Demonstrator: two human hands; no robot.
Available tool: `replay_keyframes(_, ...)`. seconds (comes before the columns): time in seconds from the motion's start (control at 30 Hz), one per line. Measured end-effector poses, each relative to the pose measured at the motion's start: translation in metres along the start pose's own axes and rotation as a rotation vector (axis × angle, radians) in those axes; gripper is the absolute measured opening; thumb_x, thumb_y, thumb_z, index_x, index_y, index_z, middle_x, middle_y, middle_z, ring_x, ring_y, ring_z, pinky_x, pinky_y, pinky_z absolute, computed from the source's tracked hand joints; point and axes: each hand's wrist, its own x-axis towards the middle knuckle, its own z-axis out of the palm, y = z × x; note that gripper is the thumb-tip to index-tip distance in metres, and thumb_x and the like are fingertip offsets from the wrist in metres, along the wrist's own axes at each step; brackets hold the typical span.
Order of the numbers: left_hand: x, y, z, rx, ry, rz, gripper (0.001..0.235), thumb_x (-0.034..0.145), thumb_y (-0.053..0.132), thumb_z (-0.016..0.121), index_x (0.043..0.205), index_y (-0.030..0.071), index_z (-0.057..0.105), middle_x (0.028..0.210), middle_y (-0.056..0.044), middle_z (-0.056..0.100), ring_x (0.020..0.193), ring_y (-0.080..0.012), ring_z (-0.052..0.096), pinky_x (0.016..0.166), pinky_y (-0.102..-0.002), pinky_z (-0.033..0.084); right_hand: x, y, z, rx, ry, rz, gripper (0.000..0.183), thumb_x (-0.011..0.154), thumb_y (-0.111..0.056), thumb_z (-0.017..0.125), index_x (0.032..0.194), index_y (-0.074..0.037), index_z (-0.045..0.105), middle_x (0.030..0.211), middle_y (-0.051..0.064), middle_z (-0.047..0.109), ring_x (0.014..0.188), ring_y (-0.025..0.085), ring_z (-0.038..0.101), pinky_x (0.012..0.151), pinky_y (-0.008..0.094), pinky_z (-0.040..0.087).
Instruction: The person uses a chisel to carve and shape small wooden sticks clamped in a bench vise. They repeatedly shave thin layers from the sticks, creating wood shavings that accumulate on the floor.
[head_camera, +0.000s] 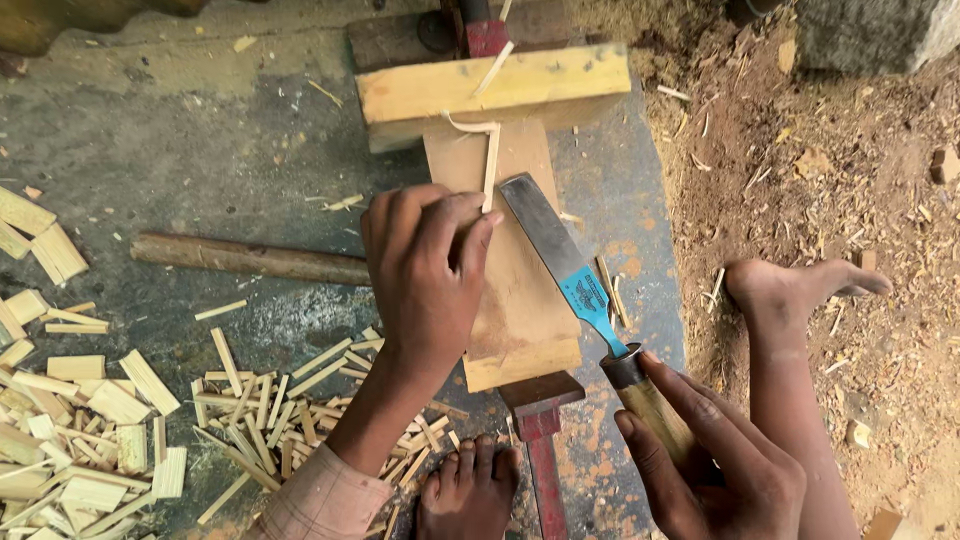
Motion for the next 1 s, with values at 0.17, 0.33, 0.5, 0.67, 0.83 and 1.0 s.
replay_keyframes(0.17,0.001,0.001,0.006,-0.047,-0.010,-0.053,0.017,0.090,0.010,0.085,0.097,0.007,0.070,0.098,-0.005,0.059,0.097,-0.0256,0.057,0.088,-0.042,0.045,-0.004,-0.002,-0.002,0.028,-0.029,-0.001,0.045,0.079,-0.005,0.079,0.123,0.004,0.070,0.114,0.020,0.077,0.110,0.023,0.076,0.089,0.032,0.062)
replay_keyframes(0.33,0.000,0.000,0.000,-0.098,-0.028,-0.045,0.014,0.091,0.006,0.081,0.102,0.005,0.072,0.100,-0.006,0.060,0.098,-0.0261,0.057,0.088,-0.041,0.046,-0.005,0.003,-0.005,0.045,-0.110,0.029,0.052,0.079,-0.006,0.078,0.129,0.003,0.067,0.114,0.017,0.077,0.105,0.021,0.077,0.085,0.032,0.060)
replay_keyframes(0.5,-0.002,0.007,0.001,-0.250,-0.074,-0.314,0.009,0.094,0.004,0.075,0.103,0.005,0.074,0.099,-0.008,0.053,0.084,-0.0196,0.057,0.068,-0.032,0.046,-0.003,0.002,-0.002,0.053,-0.089,-0.001,0.046,0.080,-0.002,0.077,0.125,0.002,0.068,0.118,0.017,0.075,0.107,0.021,0.076,0.080,0.030,0.060)
replay_keyframes(0.67,-0.006,0.008,0.005,-0.192,-0.001,-0.182,0.010,0.095,0.000,0.076,0.102,0.002,0.069,0.097,-0.007,0.053,0.087,-0.0203,0.054,0.075,-0.034,0.045,-0.008,-0.007,-0.004,-0.032,-0.075,-0.049,0.044,0.080,-0.001,0.077,0.124,0.002,0.070,0.113,0.018,0.076,0.103,0.021,0.078,0.081,0.030,0.059)
replay_keyframes(0.83,-0.008,0.007,0.008,-0.303,-0.001,-0.300,0.010,0.095,0.001,0.076,0.099,0.002,0.067,0.098,-0.007,0.053,0.081,-0.0151,0.055,0.071,-0.032,0.045,-0.009,-0.003,0.003,0.039,-0.058,-0.015,0.043,0.082,0.002,0.075,0.124,0.003,0.068,0.116,0.019,0.075,0.105,0.023,0.078,0.081,0.029,0.061)
replay_keyframes(1.0,-0.003,0.004,0.009,-0.293,-0.044,-0.329,0.011,0.092,0.001,0.076,0.096,0.001,0.066,0.096,-0.009,0.051,0.080,-0.0190,0.051,0.068,-0.033,0.043,-0.002,0.001,0.010,0.028,-0.066,-0.005,0.048,0.080,0.003,0.075,0.128,0.002,0.067,0.113,0.019,0.075,0.105,0.023,0.077,0.079,0.027,0.064)
